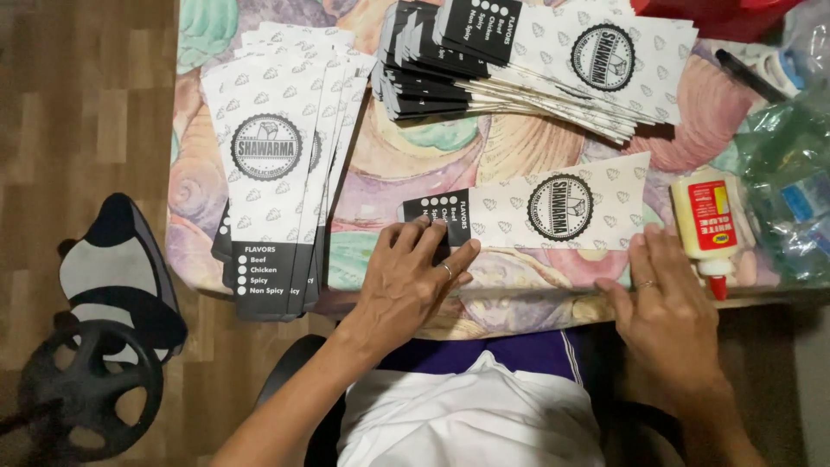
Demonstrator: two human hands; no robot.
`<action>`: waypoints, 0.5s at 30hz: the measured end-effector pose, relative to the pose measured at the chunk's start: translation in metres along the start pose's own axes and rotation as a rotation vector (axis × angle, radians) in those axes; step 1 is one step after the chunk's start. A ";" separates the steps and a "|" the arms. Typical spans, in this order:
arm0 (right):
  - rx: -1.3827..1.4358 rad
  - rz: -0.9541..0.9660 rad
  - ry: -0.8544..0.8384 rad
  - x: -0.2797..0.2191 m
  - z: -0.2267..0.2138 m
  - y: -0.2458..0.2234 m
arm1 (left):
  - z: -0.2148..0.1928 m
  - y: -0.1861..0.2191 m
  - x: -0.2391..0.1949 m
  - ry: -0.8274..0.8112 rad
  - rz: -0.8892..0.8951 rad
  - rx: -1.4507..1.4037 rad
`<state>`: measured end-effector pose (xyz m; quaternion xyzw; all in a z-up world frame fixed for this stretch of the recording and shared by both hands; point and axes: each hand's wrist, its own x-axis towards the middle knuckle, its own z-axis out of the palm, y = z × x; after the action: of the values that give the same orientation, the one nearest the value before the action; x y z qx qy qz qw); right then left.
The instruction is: The person glues paper food wraps together by applying white glue to the edges and pressing them together by hand.
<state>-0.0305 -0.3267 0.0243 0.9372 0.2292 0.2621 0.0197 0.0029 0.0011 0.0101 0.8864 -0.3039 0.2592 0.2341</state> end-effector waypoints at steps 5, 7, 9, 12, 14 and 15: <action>0.388 -0.009 0.171 0.027 0.016 -0.017 | -0.002 0.003 0.003 -0.014 0.005 0.000; 0.488 -0.030 0.157 0.051 0.019 -0.031 | -0.005 0.006 0.005 -0.018 0.008 0.005; 0.587 -0.055 0.146 0.071 0.028 -0.038 | -0.005 0.006 0.007 -0.019 0.014 0.013; 0.789 -0.088 0.087 0.089 0.043 -0.035 | -0.005 0.007 0.006 -0.015 0.012 0.025; 0.935 -0.057 0.010 0.096 0.050 -0.028 | -0.006 0.006 0.006 0.008 0.007 0.022; 0.938 -0.058 0.009 0.098 0.045 -0.027 | -0.006 0.006 0.006 0.006 0.004 0.023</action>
<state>0.0547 -0.2556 0.0279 0.8370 0.3489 0.1335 -0.3998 0.0010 -0.0021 0.0199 0.8877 -0.3019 0.2656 0.2241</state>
